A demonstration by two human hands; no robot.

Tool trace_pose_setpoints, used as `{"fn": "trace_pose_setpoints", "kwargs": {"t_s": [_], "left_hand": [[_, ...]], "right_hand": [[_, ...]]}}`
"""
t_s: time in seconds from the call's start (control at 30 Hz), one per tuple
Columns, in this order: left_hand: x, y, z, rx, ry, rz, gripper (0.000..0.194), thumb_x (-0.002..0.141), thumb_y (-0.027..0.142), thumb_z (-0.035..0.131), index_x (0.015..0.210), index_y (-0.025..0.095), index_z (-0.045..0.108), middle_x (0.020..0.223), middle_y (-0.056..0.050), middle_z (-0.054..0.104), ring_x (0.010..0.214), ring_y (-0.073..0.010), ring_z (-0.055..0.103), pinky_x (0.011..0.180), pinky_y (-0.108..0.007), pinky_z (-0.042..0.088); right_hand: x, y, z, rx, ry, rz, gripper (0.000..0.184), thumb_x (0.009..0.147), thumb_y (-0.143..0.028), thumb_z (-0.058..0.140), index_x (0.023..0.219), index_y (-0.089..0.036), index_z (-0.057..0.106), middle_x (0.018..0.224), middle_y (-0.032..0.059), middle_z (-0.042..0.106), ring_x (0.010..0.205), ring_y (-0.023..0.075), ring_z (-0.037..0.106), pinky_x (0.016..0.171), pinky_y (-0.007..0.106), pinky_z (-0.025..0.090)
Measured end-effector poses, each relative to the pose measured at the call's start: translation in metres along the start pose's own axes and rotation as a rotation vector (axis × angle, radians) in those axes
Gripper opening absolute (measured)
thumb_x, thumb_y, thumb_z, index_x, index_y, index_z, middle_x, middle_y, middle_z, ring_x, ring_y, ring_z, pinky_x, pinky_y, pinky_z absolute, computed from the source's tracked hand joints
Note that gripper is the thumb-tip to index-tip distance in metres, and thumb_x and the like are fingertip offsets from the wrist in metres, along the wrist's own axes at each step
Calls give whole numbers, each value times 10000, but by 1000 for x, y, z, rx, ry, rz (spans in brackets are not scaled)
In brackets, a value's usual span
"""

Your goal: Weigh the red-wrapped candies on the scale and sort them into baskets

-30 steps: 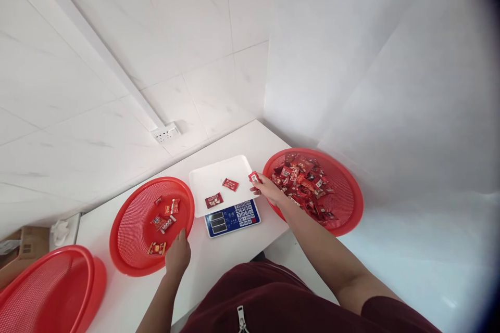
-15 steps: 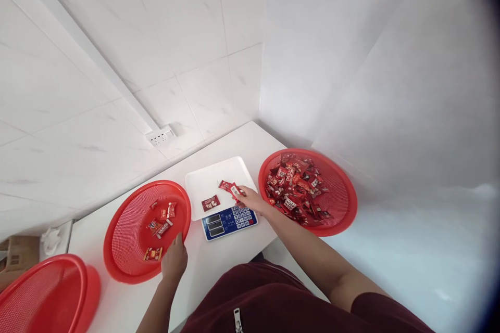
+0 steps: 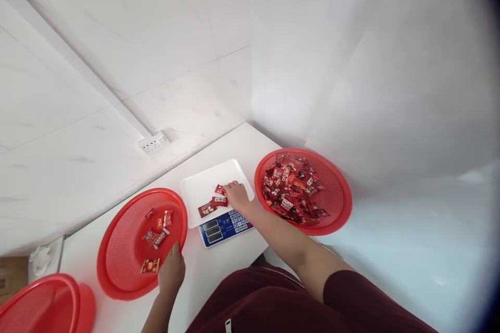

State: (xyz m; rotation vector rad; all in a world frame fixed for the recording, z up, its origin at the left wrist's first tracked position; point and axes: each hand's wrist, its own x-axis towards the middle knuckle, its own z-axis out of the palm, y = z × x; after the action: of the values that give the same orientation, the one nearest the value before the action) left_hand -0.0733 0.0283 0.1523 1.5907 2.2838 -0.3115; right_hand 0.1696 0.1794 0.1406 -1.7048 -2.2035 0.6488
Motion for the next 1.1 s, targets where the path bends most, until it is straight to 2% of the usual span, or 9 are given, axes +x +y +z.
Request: {"fn": "trace_pose_setpoints", "kwargs": {"t_s": [0.2, 0.3, 0.37, 0.47, 0.57, 0.67, 0.87, 1.0, 1.1], "left_hand": [[2, 2, -5, 15, -14, 8, 469, 906, 218, 137, 1273, 101, 406, 1218, -210, 586, 966, -341, 636, 731, -459, 481], [3, 5, -8, 22, -43, 5, 482, 908, 246, 111, 1254, 116, 421, 1222, -200, 586, 935, -342, 644, 720, -462, 484], [2, 5, -9, 28, -52, 3, 492, 907, 251, 104, 1266, 114, 412, 1230, -207, 579, 954, -339, 640, 739, -462, 482], [1, 5, -9, 27, -61, -5, 503, 905, 247, 97, 1289, 108, 390, 1222, -219, 581, 985, -337, 632, 755, -456, 480], [1, 5, -9, 28, -61, -8, 509, 904, 239, 79, 1283, 111, 394, 1213, -219, 586, 981, -337, 634, 744, -452, 483], [1, 5, -9, 37, -57, -12, 519, 907, 245, 66, 1278, 111, 403, 1184, -215, 605, 956, -339, 643, 738, -454, 483], [1, 5, -10, 54, -48, -19, 490, 904, 224, 118, 1274, 111, 419, 1132, -213, 634, 921, -325, 659, 736, -443, 491], [1, 7, -10, 48, -22, -35, 475, 904, 228, 153, 1271, 122, 434, 1130, -202, 639, 921, -306, 663, 728, -420, 500], [1, 7, -9, 35, -16, -42, 465, 900, 225, 163, 1255, 137, 450, 1142, -195, 635, 905, -305, 666, 709, -420, 500]], "right_hand": [[4, 3, 7, 85, 67, 60, 253, 847, -106, 452, 1044, -221, 561, 1019, 45, 585, 880, 172, 543, 765, 278, 402], [-2, 20, -10, 382, 256, 63, 214, 842, -93, 447, 967, -213, 571, 1006, 24, 581, 888, 138, 559, 776, 245, 426], [-14, 44, -34, 603, 381, 49, 166, 828, -111, 466, 918, -197, 576, 994, 29, 592, 914, 141, 565, 808, 258, 439], [-44, 99, -76, 695, 288, 54, 176, 820, -187, 503, 981, -207, 572, 982, 19, 628, 906, 150, 595, 817, 287, 461], [-72, 157, -99, 440, 290, 357, 284, 830, -238, 520, 1109, -210, 564, 1183, 54, 592, 1092, 183, 540, 944, 319, 402], [-88, 193, -90, 299, 267, 585, 414, 792, -155, 545, 1206, -150, 537, 1305, 136, 515, 1223, 257, 445, 1034, 382, 309], [-88, 205, -62, 407, 250, 699, 377, 819, -185, 509, 1194, -152, 537, 1221, 147, 583, 1138, 265, 526, 977, 393, 369], [-94, 208, -76, 571, 250, 666, 327, 897, -370, 405, 1127, -188, 550, 1123, 94, 643, 981, 201, 620, 825, 318, 491], [-100, 206, -91, 884, 252, 645, 320, 885, -454, 432, 1077, -227, 551, 1105, 59, 651, 914, 163, 646, 758, 281, 528]]}}
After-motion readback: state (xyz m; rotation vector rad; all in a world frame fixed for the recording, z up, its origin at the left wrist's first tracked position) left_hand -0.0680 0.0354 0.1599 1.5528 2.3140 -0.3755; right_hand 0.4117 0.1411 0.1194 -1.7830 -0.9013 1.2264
